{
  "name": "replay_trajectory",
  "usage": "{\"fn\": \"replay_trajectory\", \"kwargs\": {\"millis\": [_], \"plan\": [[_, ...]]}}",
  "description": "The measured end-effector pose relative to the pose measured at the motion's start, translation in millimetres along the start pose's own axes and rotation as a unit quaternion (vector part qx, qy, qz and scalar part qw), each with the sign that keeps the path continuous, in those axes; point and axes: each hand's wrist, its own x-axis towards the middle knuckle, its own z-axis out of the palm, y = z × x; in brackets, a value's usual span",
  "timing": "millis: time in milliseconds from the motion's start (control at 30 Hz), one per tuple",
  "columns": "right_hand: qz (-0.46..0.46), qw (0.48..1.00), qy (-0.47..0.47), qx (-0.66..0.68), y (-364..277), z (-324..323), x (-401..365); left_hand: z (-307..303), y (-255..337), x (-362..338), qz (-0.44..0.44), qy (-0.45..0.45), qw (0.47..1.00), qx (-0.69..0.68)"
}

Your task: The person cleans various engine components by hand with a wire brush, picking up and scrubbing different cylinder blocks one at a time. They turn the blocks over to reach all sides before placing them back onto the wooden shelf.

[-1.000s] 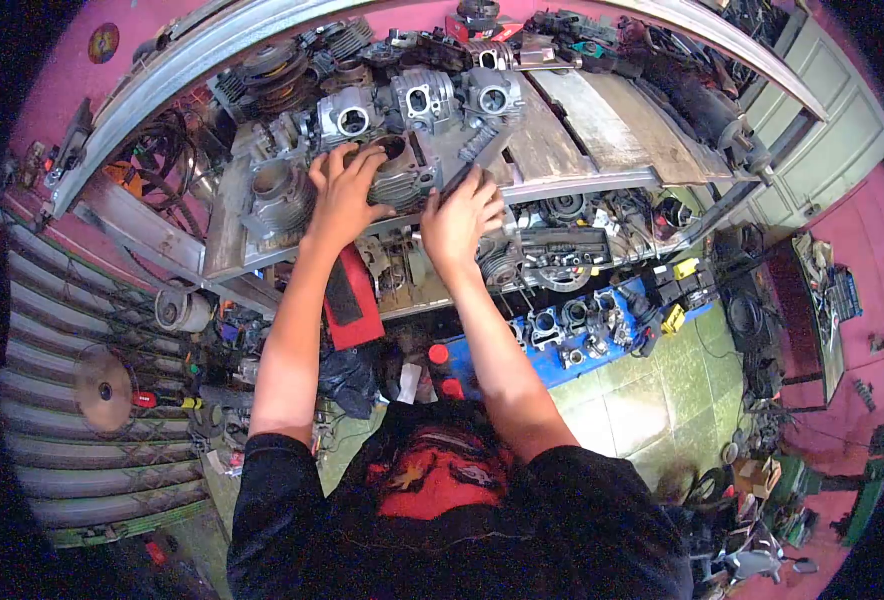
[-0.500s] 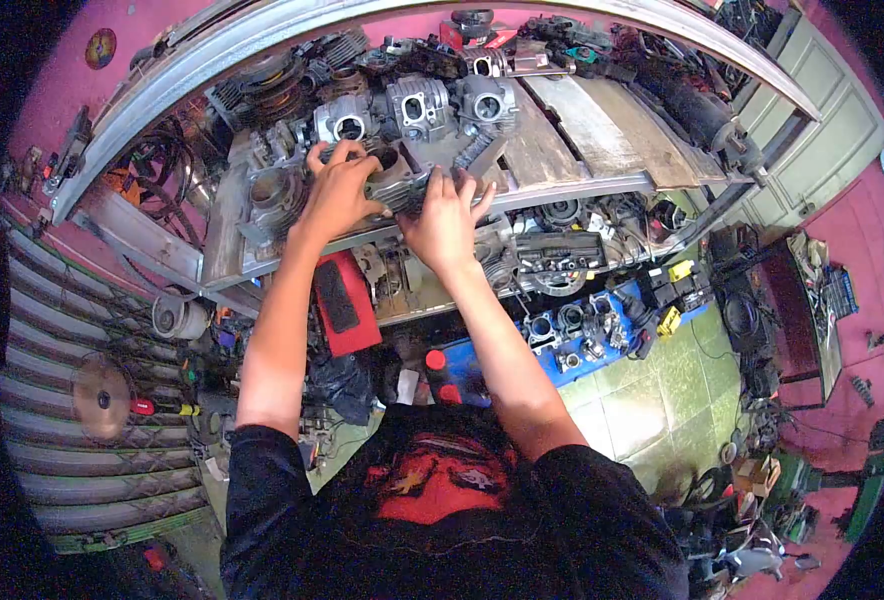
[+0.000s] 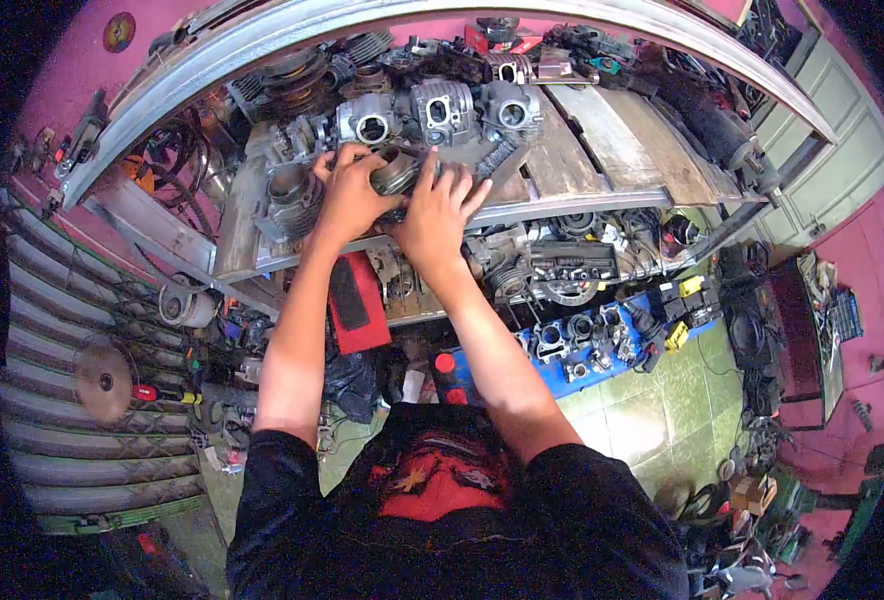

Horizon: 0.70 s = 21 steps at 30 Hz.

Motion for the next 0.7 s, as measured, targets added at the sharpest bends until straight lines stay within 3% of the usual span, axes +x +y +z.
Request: {"fn": "replay_trajectory", "kwargs": {"millis": [267,333,400,567,667,700], "plan": [[-0.048,0.999,0.004,0.024,11,-13,21,10,-1,1,-0.036,0.049,0.997,-0.047],[-0.094,0.995,-0.018,0.013,11,-28,32,15,-1,1,-0.115,0.051,0.99,-0.069],[-0.121,0.992,-0.015,0.013,14,-42,45,24,-6,0,-0.135,0.056,0.983,-0.113],[-0.197,0.97,-0.134,-0.04,12,-72,75,26,20,-8,-0.214,0.118,0.928,-0.283],[-0.212,0.955,-0.2,-0.047,18,-71,83,27,23,-8,-0.297,0.102,0.921,-0.23],[-0.227,0.952,-0.201,-0.036,19,-70,83,24,24,-11,-0.283,0.108,0.911,-0.28]]}}
